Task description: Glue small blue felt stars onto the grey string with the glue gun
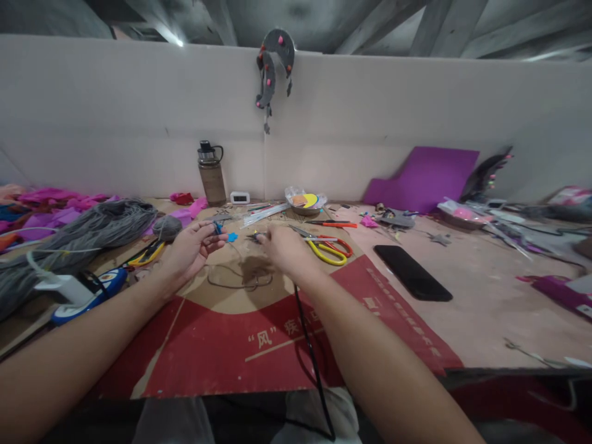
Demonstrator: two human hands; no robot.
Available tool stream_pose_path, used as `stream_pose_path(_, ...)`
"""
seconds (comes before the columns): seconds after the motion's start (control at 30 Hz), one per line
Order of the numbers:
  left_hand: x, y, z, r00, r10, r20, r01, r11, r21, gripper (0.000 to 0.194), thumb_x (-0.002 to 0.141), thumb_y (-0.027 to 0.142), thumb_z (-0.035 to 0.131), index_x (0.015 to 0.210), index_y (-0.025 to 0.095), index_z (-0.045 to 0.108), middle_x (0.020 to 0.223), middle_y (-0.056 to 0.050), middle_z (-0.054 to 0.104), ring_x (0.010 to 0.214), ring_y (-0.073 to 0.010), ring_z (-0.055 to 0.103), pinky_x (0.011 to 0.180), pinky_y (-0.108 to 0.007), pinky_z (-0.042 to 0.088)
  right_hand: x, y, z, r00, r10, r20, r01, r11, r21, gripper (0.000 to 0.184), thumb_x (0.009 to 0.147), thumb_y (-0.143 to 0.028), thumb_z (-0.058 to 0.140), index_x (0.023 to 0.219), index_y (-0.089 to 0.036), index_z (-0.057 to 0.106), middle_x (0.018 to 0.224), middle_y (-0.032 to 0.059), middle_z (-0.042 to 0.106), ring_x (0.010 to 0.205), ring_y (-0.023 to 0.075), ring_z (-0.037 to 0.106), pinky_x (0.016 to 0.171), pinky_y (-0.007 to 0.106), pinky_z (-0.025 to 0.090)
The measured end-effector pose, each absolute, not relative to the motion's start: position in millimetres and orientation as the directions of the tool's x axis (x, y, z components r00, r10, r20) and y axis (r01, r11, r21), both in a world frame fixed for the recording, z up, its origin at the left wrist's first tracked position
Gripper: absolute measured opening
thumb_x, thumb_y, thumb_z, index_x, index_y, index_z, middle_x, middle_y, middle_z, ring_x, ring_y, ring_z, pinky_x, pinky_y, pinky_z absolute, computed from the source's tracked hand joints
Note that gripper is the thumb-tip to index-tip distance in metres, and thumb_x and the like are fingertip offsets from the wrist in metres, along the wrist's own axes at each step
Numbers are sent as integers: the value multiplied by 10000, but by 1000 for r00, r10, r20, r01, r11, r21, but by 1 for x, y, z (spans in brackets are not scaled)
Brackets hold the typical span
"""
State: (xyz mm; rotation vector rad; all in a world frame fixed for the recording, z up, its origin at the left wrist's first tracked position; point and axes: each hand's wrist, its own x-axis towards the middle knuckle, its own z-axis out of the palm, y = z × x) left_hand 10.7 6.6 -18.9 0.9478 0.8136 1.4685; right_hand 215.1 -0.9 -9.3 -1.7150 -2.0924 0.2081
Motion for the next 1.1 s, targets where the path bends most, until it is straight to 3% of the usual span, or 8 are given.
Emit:
stream_pose_path(0.07, 8, 9, -20, -61, 993, 105, -421, -121, 899, 65, 832, 85, 584, 862, 134, 554, 726, -48, 695, 600, -143, 701, 564, -219, 560, 223, 3, -11, -48, 987, 153, 959, 88, -269, 400, 883, -450, 546, 1009, -89, 663, 1026, 231, 700, 948, 311, 659, 775, 355, 453)
stream_pose_path(0.17, 7, 10, -19, -78, 992, 103, -401, -126, 907, 64, 837, 75, 578, 857, 130, 552, 716, -45, 687, 596, -145, 702, 558, -218, 560, 225, 6, -22, -28, 998, 50, 956, 42, -292, 505, 816, -430, 632, 1141, -43, 611, 1105, 273, 675, 1007, 363, 656, 800, 381, 469)
stream_pose_path(0.3, 7, 10, -19, -70, 992, 101, -384, -120, 915, 52, 846, 79, 568, 843, 128, 551, 704, -47, 685, 601, -148, 705, 558, -219, 562, 221, 11, -35, 48, 999, 16, 910, -37, -412, 460, 746, -260, 655, 1152, -52, 594, 1026, 226, 701, 905, 316, 683, 681, 323, 474)
stream_pose_path(0.47, 3, 14, -22, -70, 992, 105, -400, -124, 908, 57, 832, 102, 597, 848, 134, 552, 694, -40, 681, 600, -155, 709, 555, -225, 569, 227, 23, -40, 123, 991, -53, 800, -130, -586, 217, 709, -344, 667, 815, -154, 667, 742, 92, 675, 661, 220, 637, 525, 271, 414)
stream_pose_path(0.57, 3, 15, -23, -60, 994, 93, -405, -109, 908, 79, 819, 104, 617, 845, 136, 550, 683, -38, 678, 592, -155, 707, 549, -224, 568, 229, 28, -41, 134, 989, -61, 707, -138, -693, 167, 727, -314, 626, 747, -150, 646, 642, 49, 611, 557, 164, 562, 479, 252, 388)
stream_pose_path(0.77, 3, 14, -24, -58, 995, 82, -426, -99, 899, 103, 810, 93, 630, 846, 136, 543, 675, -28, 667, 592, -156, 710, 543, -214, 560, 215, 19, -31, 64, 987, 147, 470, 100, -877, 359, 758, -244, 516, 1111, -186, 538, 930, 27, 630, 707, 121, 583, 605, 226, 502)
stream_pose_path(0.93, 2, 18, -26, -82, 995, 54, -420, -84, 903, 75, 828, 79, 601, 863, 128, 556, 676, -39, 670, 601, -164, 711, 541, -224, 559, 200, -2, -17, -83, 924, 373, 103, 380, -919, 437, 719, -249, 547, 1138, -208, 434, 1078, 53, 629, 705, 121, 582, 577, 239, 501)
stream_pose_path(1.1, 1, 19, -27, -83, 995, 61, -419, -90, 903, 48, 843, 87, 594, 803, 111, 582, 689, -55, 682, 599, -135, 698, 604, -229, 569, 195, -19, -9, -142, 886, 441, 212, 463, -861, 280, 813, -275, 523, 1082, -207, 487, 998, 36, 646, 631, 105, 514, 554, 239, 461)
